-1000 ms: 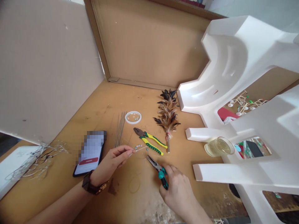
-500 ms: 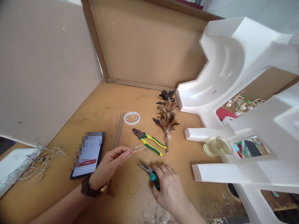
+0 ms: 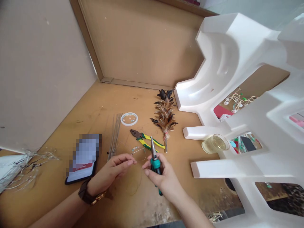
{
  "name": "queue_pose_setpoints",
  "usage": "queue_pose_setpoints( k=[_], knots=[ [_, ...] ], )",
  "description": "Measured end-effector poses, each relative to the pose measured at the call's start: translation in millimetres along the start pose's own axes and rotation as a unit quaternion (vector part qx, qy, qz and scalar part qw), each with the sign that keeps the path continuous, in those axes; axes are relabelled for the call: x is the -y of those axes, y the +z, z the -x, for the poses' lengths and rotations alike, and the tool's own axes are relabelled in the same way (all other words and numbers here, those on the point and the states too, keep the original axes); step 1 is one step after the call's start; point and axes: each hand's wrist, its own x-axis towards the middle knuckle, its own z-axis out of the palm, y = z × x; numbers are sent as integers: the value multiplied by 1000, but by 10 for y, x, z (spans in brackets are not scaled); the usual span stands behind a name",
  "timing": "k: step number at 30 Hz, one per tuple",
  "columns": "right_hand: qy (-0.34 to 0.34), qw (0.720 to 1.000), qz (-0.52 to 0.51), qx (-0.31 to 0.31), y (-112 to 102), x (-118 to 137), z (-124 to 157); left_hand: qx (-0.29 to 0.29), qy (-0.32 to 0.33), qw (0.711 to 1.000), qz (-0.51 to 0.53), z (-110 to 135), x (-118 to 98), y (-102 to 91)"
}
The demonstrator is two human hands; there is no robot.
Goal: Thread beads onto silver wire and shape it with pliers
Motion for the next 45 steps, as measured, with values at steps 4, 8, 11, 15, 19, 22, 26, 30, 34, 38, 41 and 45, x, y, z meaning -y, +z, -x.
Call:
queue_pose_setpoints(
  k=[4,8,11,15,19,22,26,30,34,38,41,45],
  knots=[
    [-9,1000,11,12,92,-25,-43,11,-5,1000,-12,-5,5,-1],
    [-24,998,42,-30,131,-52,-64,-41,52,993,-94,9,-1,-2],
    [-53,992,66,-96,163,-63,-108,-160,203,941,-219,87,-6,24],
    [-90,983,68,-143,277,-64,-183,-105,269,914,-286,214,40,97],
    [-88,987,42,-131,432,-57,-224,-65,198,939,-273,212,125,147],
    [-83,990,38,-112,486,-69,-223,-69,154,965,-200,165,137,144],
    [-100,983,132,-82,373,-87,-198,-46,129,972,-190,140,86,122],
    [-217,903,367,-52,35,-81,-150,-77,125,976,-162,140,36,104],
    [-302,749,585,-69,-284,-67,-90,-81,83,991,-64,141,-16,100],
    [-288,661,691,-57,-333,-74,-51,-81,70,994,-35,144,-58,108],
    [-281,645,707,-68,-285,-103,-50,-73,65,995,-23,142,-56,109],
    [-275,640,716,-55,-262,-135,-60,-66,61,996,-13,144,-35,112]
  ],
)
